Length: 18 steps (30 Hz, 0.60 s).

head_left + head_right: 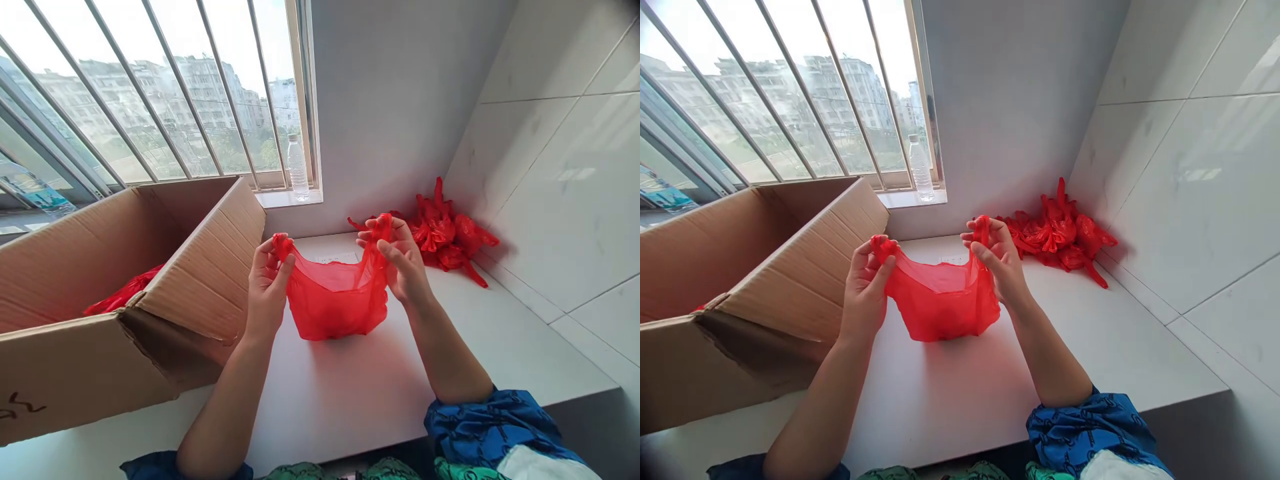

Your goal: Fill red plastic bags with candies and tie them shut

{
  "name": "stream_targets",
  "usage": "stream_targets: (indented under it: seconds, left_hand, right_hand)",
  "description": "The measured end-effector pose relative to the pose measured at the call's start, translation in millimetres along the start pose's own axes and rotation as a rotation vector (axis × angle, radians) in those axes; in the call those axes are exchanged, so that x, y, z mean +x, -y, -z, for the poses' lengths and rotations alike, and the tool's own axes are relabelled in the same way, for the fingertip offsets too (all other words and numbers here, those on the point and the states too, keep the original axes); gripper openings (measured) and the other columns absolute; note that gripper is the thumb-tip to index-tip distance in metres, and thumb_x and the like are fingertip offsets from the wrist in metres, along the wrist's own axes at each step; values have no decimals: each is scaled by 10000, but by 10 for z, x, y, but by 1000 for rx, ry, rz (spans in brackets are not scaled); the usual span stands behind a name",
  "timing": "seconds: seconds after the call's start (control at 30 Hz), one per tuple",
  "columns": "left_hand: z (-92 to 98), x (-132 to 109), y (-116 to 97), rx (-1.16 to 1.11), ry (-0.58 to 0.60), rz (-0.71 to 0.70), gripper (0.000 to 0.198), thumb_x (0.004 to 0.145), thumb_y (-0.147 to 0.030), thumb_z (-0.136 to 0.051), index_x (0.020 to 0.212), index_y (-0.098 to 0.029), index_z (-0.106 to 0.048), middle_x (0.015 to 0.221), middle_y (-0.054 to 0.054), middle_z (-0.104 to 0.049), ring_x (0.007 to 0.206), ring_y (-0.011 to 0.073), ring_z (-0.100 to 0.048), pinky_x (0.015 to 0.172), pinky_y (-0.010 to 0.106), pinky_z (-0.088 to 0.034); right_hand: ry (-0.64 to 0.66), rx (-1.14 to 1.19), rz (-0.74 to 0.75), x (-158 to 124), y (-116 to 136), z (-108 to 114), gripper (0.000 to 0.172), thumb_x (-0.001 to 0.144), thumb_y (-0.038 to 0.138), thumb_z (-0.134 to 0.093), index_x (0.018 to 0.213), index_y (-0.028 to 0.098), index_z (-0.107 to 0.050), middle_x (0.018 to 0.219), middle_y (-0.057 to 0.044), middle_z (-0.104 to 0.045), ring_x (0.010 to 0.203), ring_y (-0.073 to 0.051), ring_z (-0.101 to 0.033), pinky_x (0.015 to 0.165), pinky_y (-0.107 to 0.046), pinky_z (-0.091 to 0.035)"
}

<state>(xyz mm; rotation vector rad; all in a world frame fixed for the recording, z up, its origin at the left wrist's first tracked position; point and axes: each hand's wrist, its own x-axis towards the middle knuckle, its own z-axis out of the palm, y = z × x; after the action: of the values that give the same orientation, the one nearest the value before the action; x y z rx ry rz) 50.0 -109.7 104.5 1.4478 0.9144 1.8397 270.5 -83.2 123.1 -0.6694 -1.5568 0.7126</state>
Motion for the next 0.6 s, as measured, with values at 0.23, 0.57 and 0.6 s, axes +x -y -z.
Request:
stream_targets:
  seconds: [0.23,0.57,0.6]
  left_hand:
    - [-123,60,119,-61,292,207,464,961,-518,-471,1378,-318,-436,889,32,-667,696,159,-623,720,326,-531]
    - [-62,77,439,-13,704,338,848,861,-814,-168,1184,-187,-640,595,-5,-468,524,129,-392,520,268,-319]
    - [-52,79,423,-1,715,330,773,897,-768,-220,1180,-185,-642,613,-3,-478,537,127,-403,536,267,-338]
  right_hand:
    - [195,-41,-145,-42,-142,-156,620,851,462,-683,1381,344,-386,1351,-82,-489,909,-172,-624,820,-384,-581]
    - [371,-27,-167,-105,-381,-438,300,865,422,-689,1125,274,-663,1201,-60,-571,1073,-204,-621,875,-353,-545]
    - [391,24,-197,-103,-393,-441,281,890,427,-656,1122,267,-663,1109,-53,-611,968,-189,-658,789,-332,-554]
